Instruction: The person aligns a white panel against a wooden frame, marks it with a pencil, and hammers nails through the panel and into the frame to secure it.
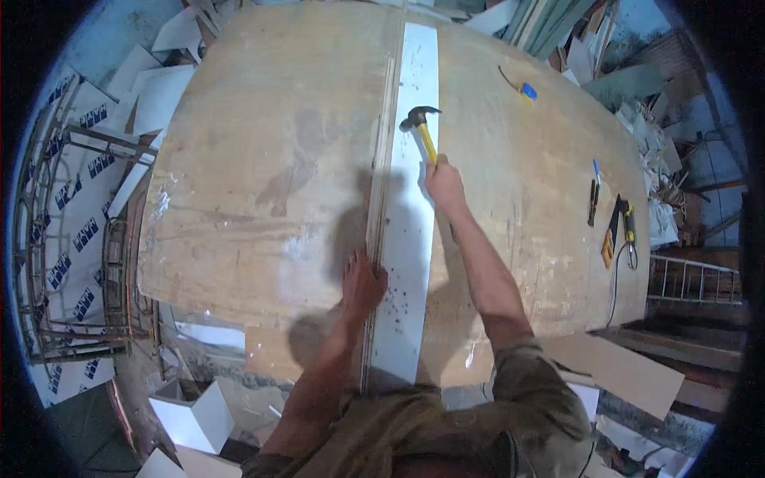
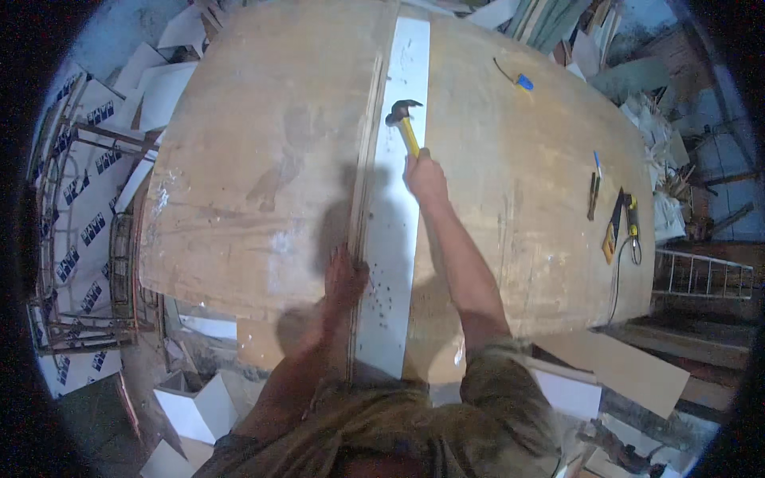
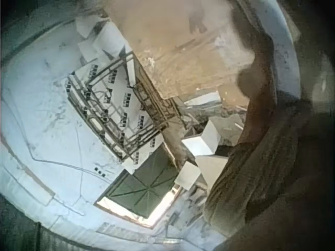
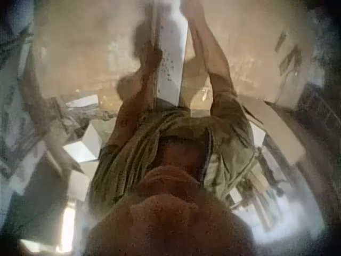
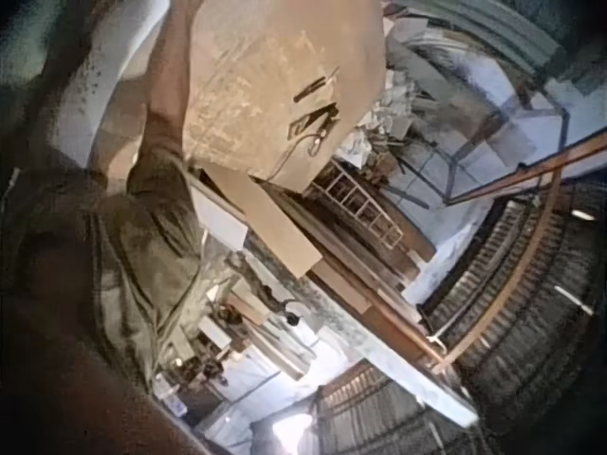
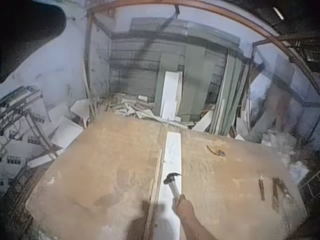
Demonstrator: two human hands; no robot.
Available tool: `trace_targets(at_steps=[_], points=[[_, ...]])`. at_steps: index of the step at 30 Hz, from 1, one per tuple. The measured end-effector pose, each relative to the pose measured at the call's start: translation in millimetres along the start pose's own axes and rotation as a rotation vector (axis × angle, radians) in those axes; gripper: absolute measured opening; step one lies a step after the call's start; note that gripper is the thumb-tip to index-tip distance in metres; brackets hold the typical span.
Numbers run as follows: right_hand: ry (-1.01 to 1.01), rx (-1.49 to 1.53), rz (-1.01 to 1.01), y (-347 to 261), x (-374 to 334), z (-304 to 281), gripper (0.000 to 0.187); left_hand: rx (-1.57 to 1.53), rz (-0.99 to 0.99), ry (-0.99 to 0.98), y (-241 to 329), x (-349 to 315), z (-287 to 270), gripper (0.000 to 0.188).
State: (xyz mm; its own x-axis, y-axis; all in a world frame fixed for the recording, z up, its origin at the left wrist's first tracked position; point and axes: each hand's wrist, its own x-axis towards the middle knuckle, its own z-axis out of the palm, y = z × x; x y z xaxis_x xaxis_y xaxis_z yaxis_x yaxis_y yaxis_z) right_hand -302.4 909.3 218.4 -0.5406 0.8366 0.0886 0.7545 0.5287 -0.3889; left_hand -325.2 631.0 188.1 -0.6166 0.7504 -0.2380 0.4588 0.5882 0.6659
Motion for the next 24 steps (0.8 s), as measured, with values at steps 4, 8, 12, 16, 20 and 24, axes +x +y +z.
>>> trace_targets(at_steps=[4,8,12,16,20,24], points=[[-0.090,0.053,0.094,-29,-24,-9,0.034,-0.028,-0.016,0.060,-10,-17,-8,0.065],[-0.212,-0.026,0.121,-19,-16,-18,0.036,-0.048,0.051,0.049,-7,-17,-9,0.065],[-0.177,0.013,0.095,10,-5,-7,0.035,-0.071,0.009,0.027,1,-12,-4,0.065],[-0.161,0.225,0.117,26,9,3,0.034,-0.102,0.217,0.197,-27,-11,-1,0.064],[-0.032,0.903,0.480,133,20,14,0.029,-0.251,0.164,0.044,4,-9,-6,0.066],[-0.337,1.198,0.455,116,39,28,0.024,-0.179,0.091,0.042,1,-8,-9,0.067]])
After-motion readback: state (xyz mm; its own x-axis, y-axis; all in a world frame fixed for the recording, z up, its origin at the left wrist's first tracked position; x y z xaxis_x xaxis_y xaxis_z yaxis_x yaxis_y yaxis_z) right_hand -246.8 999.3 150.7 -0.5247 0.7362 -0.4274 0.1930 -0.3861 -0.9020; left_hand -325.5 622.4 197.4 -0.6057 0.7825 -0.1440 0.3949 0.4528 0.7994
